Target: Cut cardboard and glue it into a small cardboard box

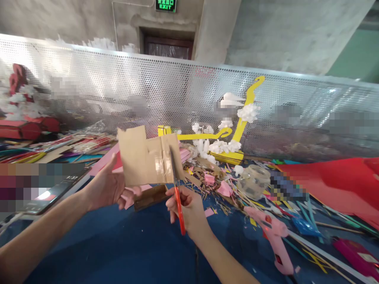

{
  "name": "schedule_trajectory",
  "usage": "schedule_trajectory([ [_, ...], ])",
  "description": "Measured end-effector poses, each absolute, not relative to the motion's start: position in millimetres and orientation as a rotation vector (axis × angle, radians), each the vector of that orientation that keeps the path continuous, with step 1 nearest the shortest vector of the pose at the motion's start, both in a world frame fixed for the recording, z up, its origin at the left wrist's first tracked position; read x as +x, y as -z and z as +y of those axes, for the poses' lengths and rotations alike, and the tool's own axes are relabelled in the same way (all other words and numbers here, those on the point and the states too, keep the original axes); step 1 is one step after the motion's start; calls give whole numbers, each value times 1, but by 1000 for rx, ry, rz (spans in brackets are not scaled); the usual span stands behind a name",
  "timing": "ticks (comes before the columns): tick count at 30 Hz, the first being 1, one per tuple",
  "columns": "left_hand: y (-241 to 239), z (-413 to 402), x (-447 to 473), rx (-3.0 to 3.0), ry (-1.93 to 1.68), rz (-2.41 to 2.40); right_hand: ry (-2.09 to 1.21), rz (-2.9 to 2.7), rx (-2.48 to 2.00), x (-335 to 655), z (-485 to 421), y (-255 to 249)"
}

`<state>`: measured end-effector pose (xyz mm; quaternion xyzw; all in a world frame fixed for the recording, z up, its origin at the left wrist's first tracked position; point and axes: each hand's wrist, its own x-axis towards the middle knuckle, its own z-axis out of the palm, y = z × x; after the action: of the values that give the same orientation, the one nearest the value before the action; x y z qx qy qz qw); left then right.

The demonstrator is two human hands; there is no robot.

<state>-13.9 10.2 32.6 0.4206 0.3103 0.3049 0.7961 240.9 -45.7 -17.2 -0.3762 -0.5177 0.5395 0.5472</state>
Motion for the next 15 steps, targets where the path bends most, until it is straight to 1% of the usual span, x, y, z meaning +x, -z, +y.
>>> schedule_trajectory([
  [3, -34, 14, -20, 832, -468, 700, -1275, -1313, -890, 247, -47, 12],
  [7, -38, 12, -22, 727, -459, 630, -1255, -1371, -933, 251, -53, 3],
  [12, -41, 8, -21, 647, -543, 542, -1006, -1550, -1019, 259, -56, 4],
  [15, -45, 2, -24, 647, -607, 587, -714, -1704, -1053, 268, -50, 5],
])
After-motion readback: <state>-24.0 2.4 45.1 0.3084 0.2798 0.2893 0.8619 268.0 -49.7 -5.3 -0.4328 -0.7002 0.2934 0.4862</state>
